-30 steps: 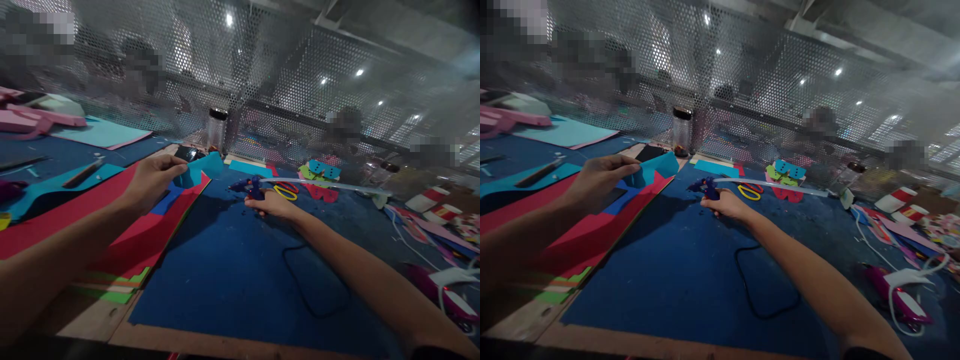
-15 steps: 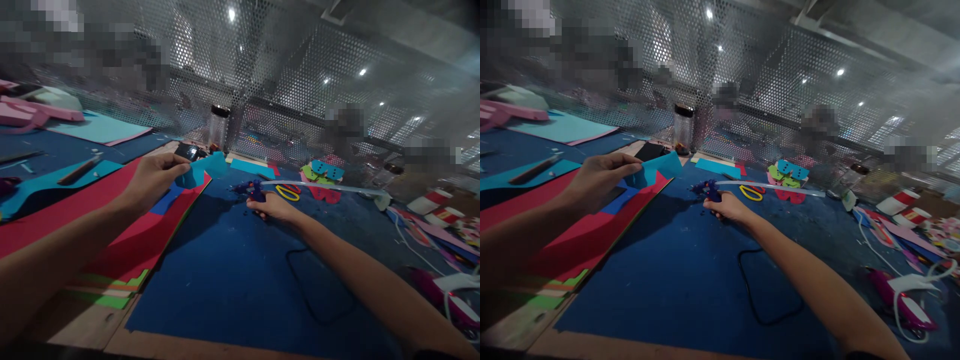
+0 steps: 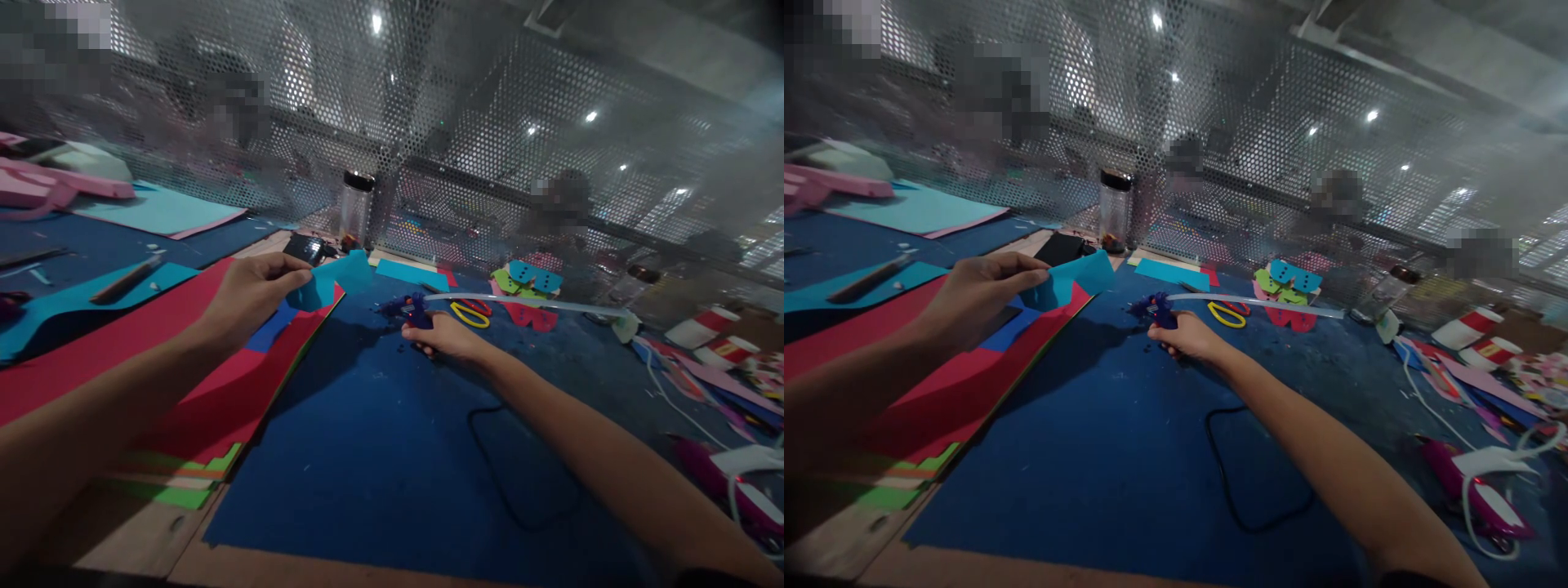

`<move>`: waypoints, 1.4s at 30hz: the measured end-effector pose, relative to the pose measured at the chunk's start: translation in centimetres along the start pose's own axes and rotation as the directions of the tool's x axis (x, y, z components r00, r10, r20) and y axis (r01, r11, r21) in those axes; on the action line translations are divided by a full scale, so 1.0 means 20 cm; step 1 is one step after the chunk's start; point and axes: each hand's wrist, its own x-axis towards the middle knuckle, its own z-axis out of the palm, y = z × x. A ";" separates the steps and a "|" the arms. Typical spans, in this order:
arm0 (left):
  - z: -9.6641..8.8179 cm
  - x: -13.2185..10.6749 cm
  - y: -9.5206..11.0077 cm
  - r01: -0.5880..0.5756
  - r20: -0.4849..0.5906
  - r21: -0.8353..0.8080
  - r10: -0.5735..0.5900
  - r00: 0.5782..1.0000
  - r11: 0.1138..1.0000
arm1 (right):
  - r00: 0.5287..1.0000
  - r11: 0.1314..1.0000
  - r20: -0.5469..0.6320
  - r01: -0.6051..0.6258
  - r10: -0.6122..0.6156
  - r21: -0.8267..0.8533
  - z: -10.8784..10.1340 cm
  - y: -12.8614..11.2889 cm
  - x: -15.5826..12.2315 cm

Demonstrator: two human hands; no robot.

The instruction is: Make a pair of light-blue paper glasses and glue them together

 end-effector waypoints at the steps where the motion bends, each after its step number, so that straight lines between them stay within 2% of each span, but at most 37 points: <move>1: 0.00 0.00 0.00 -0.003 0.008 -0.020 0.004 1.000 1.000 | 1.000 1.000 0.001 -0.003 0.003 -0.002 0.00 0.00 0.00; 7: 0.00 0.00 0.01 0.032 0.013 -0.057 -0.031 0.999 0.998 | 1.000 1.000 -0.002 -0.012 0.012 0.001 0.00 0.00 0.00; 12: 0.00 0.00 -0.01 0.005 0.027 -0.067 -0.003 1.000 0.998 | 1.000 0.999 -0.020 -0.001 0.002 0.035 0.00 0.00 -0.03; 21: 0.01 0.00 0.00 -0.026 0.007 0.054 0.026 1.000 0.998 | 0.990 0.992 -0.081 0.122 -0.118 0.043 -0.01 -0.03 -0.23; 29: 0.04 -0.04 0.02 -0.066 0.096 0.169 0.051 0.994 0.983 | 0.979 0.986 -0.117 0.165 -0.167 -0.024 0.06 -0.06 -0.42; 35: 0.08 -0.09 0.02 -0.163 0.208 0.174 0.125 0.970 0.971 | 0.972 0.984 -0.150 0.177 -0.179 -0.026 0.11 -0.09 -0.47; 42: 0.09 -0.11 0.01 -0.192 0.241 0.208 0.140 0.960 0.959 | 0.966 0.979 -0.169 0.183 -0.196 -0.089 0.13 -0.07 -0.48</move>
